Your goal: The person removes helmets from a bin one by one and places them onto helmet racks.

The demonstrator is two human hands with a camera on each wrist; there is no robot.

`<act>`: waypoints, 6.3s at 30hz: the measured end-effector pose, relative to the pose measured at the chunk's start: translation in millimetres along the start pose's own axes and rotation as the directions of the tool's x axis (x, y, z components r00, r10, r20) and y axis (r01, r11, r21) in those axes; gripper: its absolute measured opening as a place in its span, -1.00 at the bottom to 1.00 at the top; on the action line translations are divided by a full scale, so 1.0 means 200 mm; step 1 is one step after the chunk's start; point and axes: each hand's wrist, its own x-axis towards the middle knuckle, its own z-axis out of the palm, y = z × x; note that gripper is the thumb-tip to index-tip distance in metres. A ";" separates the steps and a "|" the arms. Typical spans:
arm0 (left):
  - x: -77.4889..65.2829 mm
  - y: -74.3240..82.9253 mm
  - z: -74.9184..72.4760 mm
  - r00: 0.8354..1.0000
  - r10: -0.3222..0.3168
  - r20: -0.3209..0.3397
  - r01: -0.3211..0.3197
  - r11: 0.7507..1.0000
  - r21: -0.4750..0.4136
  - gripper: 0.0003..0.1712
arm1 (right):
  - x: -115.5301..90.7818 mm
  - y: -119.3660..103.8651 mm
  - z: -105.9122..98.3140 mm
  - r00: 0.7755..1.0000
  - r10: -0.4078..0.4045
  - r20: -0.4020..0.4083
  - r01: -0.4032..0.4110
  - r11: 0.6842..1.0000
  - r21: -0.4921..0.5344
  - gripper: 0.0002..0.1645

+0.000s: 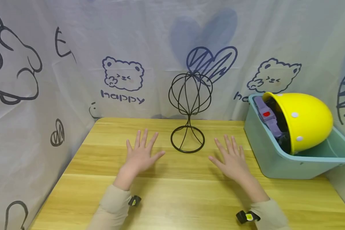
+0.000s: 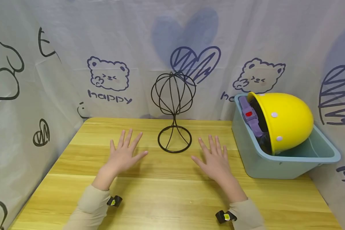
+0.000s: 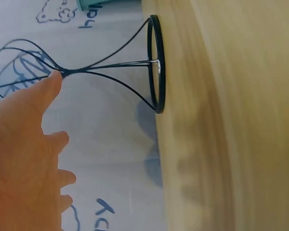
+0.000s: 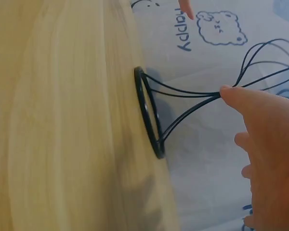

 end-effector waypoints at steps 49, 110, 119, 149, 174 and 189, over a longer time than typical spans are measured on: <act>0.00 0.59 -0.37 0.729 0.684 -0.025 -0.589 0.645 0.486 -0.14 | -0.56 0.55 -0.70 0.793 -0.141 -0.593 -0.032 0.962 -0.271 0.09; 0.77 1.38 -0.04 0.619 0.721 -0.311 -0.607 0.691 0.393 -0.14 | -0.57 0.71 -0.68 0.895 0.177 -0.409 -0.262 0.951 -0.163 -0.33; 0.81 1.48 -0.03 0.591 0.735 -0.333 -0.642 0.678 0.358 -0.05 | -0.57 0.72 -0.67 0.886 0.156 -0.436 -0.240 0.960 -0.146 -0.35; 0.86 1.61 -0.02 0.479 0.832 -0.280 -0.696 0.554 0.456 -0.04 | -0.57 0.74 -0.65 0.881 0.146 -0.450 -0.231 0.963 -0.139 -0.34; 0.84 1.72 -0.08 0.362 0.902 -0.234 -0.791 0.430 0.435 -0.09 | -0.57 0.75 -0.65 0.865 0.097 -0.492 -0.192 0.971 -0.146 -0.40; 0.80 1.72 -0.11 0.354 0.914 -0.198 -0.790 0.405 0.460 -0.19 | -0.58 0.75 -0.64 0.867 0.099 -0.488 -0.187 0.973 -0.136 -0.42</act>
